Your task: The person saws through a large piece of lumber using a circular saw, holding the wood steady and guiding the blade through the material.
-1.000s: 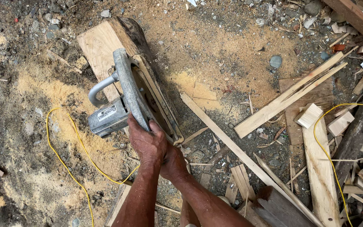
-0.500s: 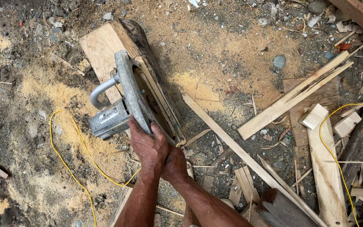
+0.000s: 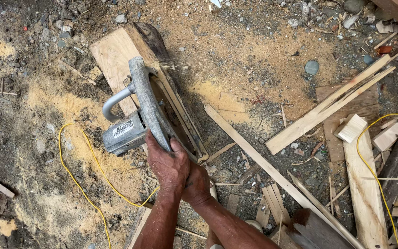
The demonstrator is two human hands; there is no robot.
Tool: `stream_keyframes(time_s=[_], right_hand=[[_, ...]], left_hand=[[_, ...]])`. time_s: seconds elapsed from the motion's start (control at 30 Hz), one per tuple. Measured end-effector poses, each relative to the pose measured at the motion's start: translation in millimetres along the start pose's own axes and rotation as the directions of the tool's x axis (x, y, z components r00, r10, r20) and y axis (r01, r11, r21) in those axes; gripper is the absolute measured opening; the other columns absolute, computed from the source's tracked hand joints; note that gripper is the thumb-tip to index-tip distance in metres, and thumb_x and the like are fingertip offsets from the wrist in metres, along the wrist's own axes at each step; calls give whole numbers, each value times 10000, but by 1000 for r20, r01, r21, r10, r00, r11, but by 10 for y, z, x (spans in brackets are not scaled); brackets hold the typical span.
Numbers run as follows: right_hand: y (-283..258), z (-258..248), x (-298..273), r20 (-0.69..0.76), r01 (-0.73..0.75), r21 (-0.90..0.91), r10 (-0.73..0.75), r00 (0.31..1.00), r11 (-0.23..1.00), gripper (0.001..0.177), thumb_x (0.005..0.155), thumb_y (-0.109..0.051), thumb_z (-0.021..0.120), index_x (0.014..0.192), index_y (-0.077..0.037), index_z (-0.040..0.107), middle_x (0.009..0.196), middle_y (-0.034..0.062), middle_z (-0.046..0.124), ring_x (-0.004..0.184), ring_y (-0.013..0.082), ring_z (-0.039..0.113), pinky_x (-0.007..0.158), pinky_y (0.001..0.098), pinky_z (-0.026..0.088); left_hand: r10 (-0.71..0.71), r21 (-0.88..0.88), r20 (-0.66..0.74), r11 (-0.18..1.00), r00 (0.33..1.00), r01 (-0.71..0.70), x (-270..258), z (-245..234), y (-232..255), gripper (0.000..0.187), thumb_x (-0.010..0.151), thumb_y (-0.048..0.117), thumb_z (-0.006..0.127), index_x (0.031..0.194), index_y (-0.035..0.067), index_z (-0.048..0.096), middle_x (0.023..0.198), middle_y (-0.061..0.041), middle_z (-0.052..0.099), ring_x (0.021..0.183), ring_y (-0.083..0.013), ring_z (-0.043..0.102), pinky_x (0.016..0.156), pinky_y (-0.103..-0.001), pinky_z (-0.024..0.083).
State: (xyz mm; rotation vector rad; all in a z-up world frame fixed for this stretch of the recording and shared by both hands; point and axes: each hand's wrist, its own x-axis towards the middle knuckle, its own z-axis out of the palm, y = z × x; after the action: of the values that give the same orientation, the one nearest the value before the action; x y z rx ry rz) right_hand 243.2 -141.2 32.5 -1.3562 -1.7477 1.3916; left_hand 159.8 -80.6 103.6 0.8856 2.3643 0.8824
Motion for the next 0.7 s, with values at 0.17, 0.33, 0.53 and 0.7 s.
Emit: stream_keyframes(time_s=[0.17, 0.33, 0.53, 0.7], right_hand=[[67, 53, 3, -6, 8, 0, -8, 1000, 1000, 709, 871, -540, 771, 1313, -12, 603, 956, 139, 764, 781, 215, 782, 656, 357, 668], [19, 48, 54, 7, -22, -25, 22, 1000, 999, 695, 884, -523, 773, 1341, -28, 601, 999, 127, 775, 799, 209, 786, 671, 349, 666], [-101, 0, 107, -15, 25, -22, -25, 1000, 999, 670, 865, -466, 806, 1332, -29, 608, 1041, 142, 773, 849, 222, 789, 718, 353, 670], [-88, 29, 135, -16, 5, 4, -5, 1000, 1000, 598, 853, -434, 822, 1275, -42, 662, 1022, 132, 779, 869, 220, 793, 736, 367, 670]], left_hand=[[-14, -1, 18, 1000, 1000, 14, 29, -11, -3, 665, 886, 86, 558, 1501, -56, 351, 1112, -264, 661, 1002, -371, 709, 935, -481, 554], [-3, -22, 15, 1000, 1000, 3, 59, -7, -15, 656, 883, 82, 556, 1492, -56, 357, 1129, -263, 658, 1020, -372, 707, 940, -479, 557], [58, 5, -6, 998, 998, -58, 88, -14, -4, 651, 895, 49, 553, 1500, -66, 343, 1119, -269, 662, 999, -379, 714, 916, -486, 565], [-182, -8, 113, 983, 977, 184, 173, -58, 97, 663, 891, 87, 532, 1510, -5, 313, 1021, -223, 693, 880, -343, 758, 829, -451, 619]])
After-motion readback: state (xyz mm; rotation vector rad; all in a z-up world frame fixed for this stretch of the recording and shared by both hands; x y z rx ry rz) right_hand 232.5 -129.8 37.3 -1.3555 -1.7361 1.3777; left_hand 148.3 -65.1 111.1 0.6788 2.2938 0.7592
